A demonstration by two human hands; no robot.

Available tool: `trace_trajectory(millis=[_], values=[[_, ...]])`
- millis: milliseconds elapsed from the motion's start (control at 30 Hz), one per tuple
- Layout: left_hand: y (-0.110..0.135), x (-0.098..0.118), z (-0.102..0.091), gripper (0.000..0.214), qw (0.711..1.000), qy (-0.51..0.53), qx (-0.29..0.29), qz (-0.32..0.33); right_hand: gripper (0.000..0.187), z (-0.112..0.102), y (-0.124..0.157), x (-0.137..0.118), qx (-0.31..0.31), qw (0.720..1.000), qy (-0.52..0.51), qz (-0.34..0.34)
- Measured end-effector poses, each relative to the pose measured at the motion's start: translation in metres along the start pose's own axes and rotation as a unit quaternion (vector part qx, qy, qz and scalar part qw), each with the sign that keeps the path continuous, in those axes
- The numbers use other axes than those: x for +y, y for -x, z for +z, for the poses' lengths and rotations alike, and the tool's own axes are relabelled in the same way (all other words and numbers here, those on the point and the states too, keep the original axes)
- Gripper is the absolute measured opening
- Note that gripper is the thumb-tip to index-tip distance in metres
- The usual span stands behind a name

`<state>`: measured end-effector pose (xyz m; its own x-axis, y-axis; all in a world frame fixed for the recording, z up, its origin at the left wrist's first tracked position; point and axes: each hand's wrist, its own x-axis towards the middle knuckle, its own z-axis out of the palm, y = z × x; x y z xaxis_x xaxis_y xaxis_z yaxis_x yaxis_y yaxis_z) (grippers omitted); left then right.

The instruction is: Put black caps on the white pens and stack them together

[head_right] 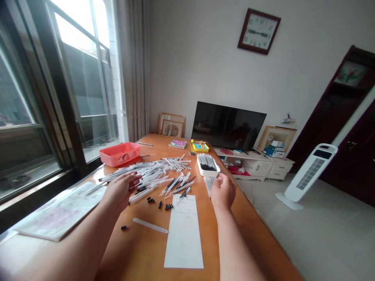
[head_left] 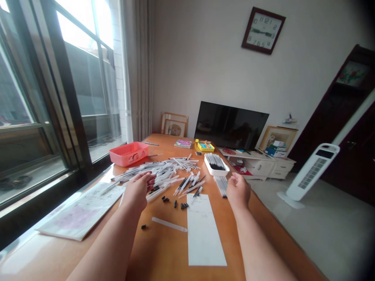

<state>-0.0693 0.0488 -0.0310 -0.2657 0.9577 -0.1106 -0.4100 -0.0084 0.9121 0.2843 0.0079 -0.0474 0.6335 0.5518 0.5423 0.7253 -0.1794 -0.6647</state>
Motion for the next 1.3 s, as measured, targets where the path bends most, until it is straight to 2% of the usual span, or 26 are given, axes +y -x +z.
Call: trace_trajectory(millis=[167,233,400,567,867,1033,1167,1300], values=[[-0.006,-0.002,-0.003,0.038,0.999,0.023,0.032,-0.016,0.032,-0.001,0.025,-0.044,-0.016,0.989,-0.058,-0.137],[-0.006,-0.001,-0.003,0.037,0.999,0.029,0.04,-0.023,0.029,0.0,0.035,-0.058,-0.039,0.979,-0.07,-0.187],[-0.004,0.004,-0.007,0.036,0.997,0.046,0.055,-0.027,0.019,0.009,0.056,-0.087,-0.158,0.952,-0.035,-0.259],[-0.004,0.004,-0.011,0.041,0.997,0.051,0.05,-0.032,0.015,0.034,0.069,-0.105,-0.267,0.917,0.053,-0.292],[-0.005,0.002,-0.01,0.039,0.996,0.045,0.061,-0.037,0.027,0.088,0.073,-0.136,-0.314,0.871,0.165,-0.341],[-0.004,0.004,-0.008,0.036,0.996,0.04,0.071,-0.037,0.024,0.109,0.073,-0.145,-0.33,0.855,0.181,-0.357],[-0.003,0.005,-0.008,0.036,0.997,0.035,0.064,-0.035,0.018,0.116,0.073,-0.146,-0.326,0.853,0.178,-0.366],[-0.002,0.004,-0.008,0.037,0.998,0.021,0.052,-0.034,0.018,0.107,0.07,-0.146,-0.311,0.858,0.161,-0.376]])
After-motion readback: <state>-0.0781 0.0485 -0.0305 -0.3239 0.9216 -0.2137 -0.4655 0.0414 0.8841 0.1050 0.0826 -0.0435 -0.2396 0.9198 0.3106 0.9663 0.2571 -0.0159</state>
